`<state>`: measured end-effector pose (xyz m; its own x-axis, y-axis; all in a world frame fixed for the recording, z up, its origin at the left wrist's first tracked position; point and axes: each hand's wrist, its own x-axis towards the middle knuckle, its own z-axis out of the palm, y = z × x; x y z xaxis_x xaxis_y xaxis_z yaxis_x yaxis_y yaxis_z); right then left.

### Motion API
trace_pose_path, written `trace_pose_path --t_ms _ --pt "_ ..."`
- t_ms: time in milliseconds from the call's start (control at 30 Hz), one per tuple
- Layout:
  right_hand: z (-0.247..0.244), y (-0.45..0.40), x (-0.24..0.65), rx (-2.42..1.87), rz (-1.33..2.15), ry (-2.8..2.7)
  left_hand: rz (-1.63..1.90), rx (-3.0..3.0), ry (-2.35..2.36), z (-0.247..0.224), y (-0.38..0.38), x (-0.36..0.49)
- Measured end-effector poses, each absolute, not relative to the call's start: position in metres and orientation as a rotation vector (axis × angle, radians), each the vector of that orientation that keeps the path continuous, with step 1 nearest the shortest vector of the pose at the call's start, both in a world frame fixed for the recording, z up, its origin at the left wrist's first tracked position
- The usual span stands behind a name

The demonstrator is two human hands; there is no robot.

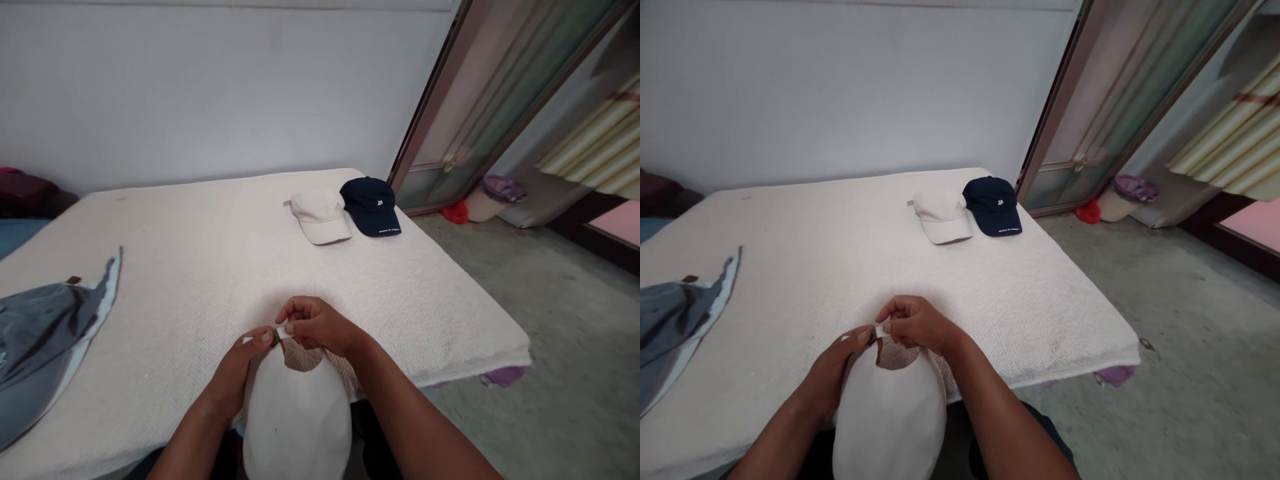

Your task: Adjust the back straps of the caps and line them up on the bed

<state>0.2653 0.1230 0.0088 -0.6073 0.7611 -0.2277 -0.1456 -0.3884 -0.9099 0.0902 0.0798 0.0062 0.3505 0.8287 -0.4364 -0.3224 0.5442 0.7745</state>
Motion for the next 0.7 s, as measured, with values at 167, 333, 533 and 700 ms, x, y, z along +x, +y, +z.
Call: trace_pose_path --t_ms 167,333,533,700 --pt "0.008 0.123 0.264 -0.856 2.047 -1.243 0.814 0.628 0.933 0.003 0.080 0.088" --pt "0.007 0.123 0.266 -0.844 2.060 -1.275 0.844 0.519 0.914 0.004 0.080 0.091" --pt "0.002 0.119 0.269 -0.917 1.954 -1.321 0.893 0.223 0.945 0.012 0.089 0.075" --pt "-0.001 0.120 0.272 -0.937 2.007 -1.217 0.891 0.035 0.835 0.018 0.096 0.061"
